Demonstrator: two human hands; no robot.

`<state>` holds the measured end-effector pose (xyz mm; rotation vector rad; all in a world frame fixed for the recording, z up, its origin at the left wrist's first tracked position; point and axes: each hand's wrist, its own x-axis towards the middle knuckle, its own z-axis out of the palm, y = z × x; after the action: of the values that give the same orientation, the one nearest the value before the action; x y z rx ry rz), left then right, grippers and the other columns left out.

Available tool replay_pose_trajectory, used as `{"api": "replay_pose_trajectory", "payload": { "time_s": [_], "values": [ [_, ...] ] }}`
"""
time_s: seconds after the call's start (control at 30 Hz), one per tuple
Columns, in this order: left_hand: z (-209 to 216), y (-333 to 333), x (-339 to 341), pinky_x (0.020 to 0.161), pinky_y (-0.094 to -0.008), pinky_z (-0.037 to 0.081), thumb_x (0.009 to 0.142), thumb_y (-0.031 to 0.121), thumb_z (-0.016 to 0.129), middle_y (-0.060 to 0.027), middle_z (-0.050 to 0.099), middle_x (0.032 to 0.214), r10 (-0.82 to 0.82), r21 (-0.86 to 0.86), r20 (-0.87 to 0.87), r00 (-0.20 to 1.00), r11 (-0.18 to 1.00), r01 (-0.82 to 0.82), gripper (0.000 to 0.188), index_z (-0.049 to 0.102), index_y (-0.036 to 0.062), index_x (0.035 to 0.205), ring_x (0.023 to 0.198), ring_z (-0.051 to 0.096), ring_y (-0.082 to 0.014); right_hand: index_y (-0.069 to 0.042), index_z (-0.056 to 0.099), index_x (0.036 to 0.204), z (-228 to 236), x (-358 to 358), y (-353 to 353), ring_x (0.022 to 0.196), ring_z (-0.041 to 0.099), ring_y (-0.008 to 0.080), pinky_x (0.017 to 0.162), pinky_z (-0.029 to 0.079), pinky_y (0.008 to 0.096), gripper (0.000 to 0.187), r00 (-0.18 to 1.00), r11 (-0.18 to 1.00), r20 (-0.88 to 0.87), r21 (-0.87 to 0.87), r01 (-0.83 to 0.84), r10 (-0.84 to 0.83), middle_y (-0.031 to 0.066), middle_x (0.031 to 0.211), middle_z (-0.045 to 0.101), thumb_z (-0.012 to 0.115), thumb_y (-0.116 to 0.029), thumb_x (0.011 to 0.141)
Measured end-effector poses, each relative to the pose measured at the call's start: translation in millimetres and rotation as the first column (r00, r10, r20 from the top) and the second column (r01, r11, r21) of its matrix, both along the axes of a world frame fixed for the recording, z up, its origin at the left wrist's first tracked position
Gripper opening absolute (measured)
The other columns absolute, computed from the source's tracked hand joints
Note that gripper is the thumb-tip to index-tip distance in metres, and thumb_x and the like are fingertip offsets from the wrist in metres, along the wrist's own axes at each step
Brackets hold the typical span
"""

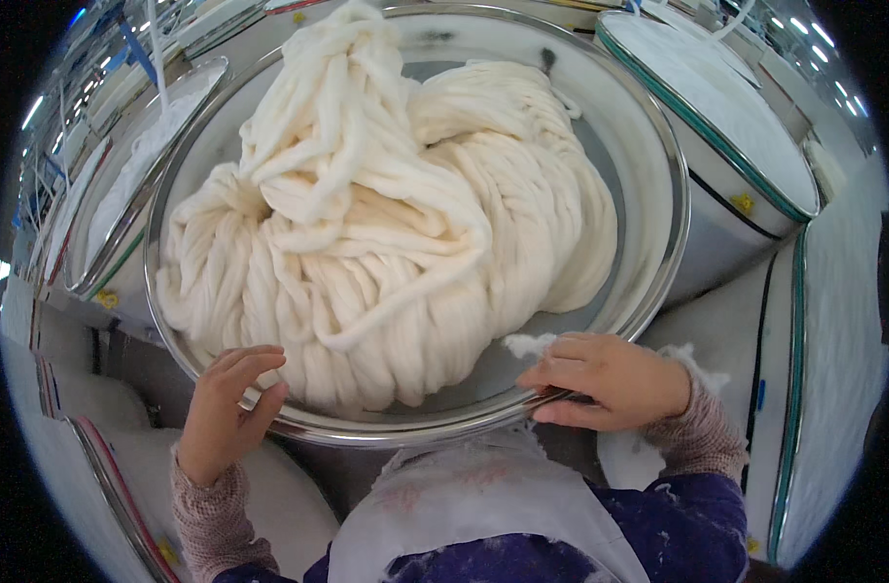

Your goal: The person handles thick white textile rope by hand, lifting and arranging it within a metal tray and then transferring it into a large white container. The person walks between containers and continues to arrange the rope inside the container.

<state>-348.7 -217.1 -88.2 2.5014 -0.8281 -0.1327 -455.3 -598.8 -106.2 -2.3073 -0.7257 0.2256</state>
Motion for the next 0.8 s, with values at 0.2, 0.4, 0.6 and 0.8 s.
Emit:
{"api": "replay_pose_trajectory", "payload": {
  "time_s": [0.2, 0.4, 0.6, 0.8],
  "values": [
    [-43.9, -18.8, -30.6, 0.084, -0.0381, 0.048, 0.081, 0.017, 0.07, -0.0141, 0.07, 0.091, 0.109, -0.149, 0.103, 0.989, 0.984, -0.093, 0.019, 0.067, 0.0005, 0.09, 0.085, 0.065, -0.0319, -0.002, 0.06, 0.106, -2.4, 81.9, -31.6, 0.076, 0.065, 0.033, 0.069, 0.051, 0.0417, 0.036, 0.99, 0.981, 0.128, -0.19, -0.041, 0.066, 0.016, 0.088, 0.065, 0.06, -0.034, 0.092],
    [-93.5, -1.6, -5.4, 0.063, -0.038, 0.041, 0.082, 0.031, 0.064, -0.012, 0.057, 0.058, 0.297, -0.22, 0.325, 0.898, 0.947, -0.234, 0.035, 0.061, 0.0013, 0.063, 0.056, 0.054, -0.0332, 0.002, 0.059, 0.112, -20.7, 199.8, -15.1, 0.081, 0.065, 0.0239, 0.076, 0.051, 0.0313, 0.045, 0.986, 0.961, 0.143, -0.247, 0.122, -0.088, 0.0146, 0.089, 0.067, 0.062, -0.038, 0.091],
    [-127.6, 37.0, 15.8, 0.054, -0.0377, 0.033, 0.082, 0.028, 0.063, -0.0107, 0.043, 0.049, 0.283, -0.281, 0.329, 0.901, 0.94, -0.192, 0.041, 0.049, 0.0008, 0.055, 0.047, 0.041, -0.0315, 0.004, 0.058, 0.117, -57.0, 234.4, 27.0, 0.09, 0.066, 0.0262, 0.081, 0.052, 0.034, 0.055, 0.979, 0.96, 0.204, -0.273, 0.056, 0.001, 0.0198, 0.105, 0.066, 0.061, -0.045, 0.091],
    [-149.1, 60.3, 30.8, 0.053, -0.0354, 0.032, 0.083, 0.021, 0.057, -0.0064, 0.047, 0.048, 0.256, -0.33, 0.301, 0.919, 0.932, -0.152, 0.037, 0.049, 0.0037, 0.052, 0.046, 0.04, -0.0237, 0.0, 0.06, 0.117, -30.4, 228.5, -16.0, 0.087, 0.066, 0.0245, 0.077, 0.052, 0.0348, 0.051, 0.915, 0.922, 0.402, -0.344, 0.176, -0.025, 0.0151, 0.095, 0.069, 0.061, -0.044, 0.091]
  ]
}}
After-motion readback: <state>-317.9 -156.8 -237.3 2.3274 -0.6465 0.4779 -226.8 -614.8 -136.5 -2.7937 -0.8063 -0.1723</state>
